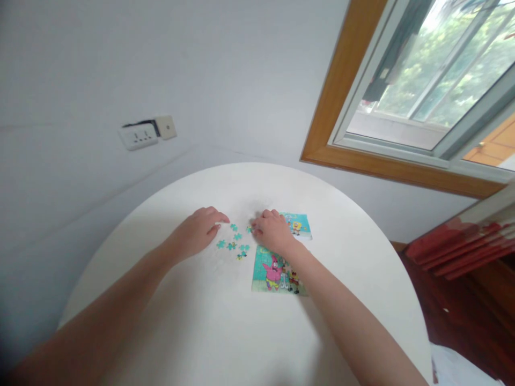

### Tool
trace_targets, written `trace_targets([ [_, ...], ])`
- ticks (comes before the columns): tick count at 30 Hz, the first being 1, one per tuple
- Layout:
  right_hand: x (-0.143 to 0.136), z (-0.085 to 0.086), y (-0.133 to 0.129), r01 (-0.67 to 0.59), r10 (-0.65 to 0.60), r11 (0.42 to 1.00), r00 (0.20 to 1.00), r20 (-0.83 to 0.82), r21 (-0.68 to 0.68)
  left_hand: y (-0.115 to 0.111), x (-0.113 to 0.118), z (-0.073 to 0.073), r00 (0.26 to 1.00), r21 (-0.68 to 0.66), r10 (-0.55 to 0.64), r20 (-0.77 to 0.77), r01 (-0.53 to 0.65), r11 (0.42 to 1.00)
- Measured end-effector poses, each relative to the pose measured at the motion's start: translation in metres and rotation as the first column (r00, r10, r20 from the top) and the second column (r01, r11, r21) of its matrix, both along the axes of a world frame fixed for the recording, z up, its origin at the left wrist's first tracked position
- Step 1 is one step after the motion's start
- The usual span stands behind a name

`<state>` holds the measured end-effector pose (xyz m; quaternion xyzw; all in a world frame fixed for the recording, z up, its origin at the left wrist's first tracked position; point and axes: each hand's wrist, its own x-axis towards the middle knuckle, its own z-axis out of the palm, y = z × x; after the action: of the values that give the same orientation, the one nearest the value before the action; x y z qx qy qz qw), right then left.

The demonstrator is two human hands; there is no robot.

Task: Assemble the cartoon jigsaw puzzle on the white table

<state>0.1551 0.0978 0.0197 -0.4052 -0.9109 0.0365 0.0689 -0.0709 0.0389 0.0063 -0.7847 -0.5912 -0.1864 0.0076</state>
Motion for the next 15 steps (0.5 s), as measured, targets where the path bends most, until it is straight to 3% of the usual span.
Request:
trace_targets([
  [5, -0.009, 0.001, -0.002, 0.035, -0.035, 0.999, 0.999, -0.009, -0.009, -0.001, 0.004, 0.0, 1.0, -0.015, -0.013, 0.028, 0.013, 1.0],
  [15, -0.023, -0.006, 0.009, -0.015, -0.009, 0.993, 0.981, -0.193, -0.12, -0.004, 0.018, -0.006, 0.995, -0.012, -0.079, 0.057, 0.08, 0.997],
])
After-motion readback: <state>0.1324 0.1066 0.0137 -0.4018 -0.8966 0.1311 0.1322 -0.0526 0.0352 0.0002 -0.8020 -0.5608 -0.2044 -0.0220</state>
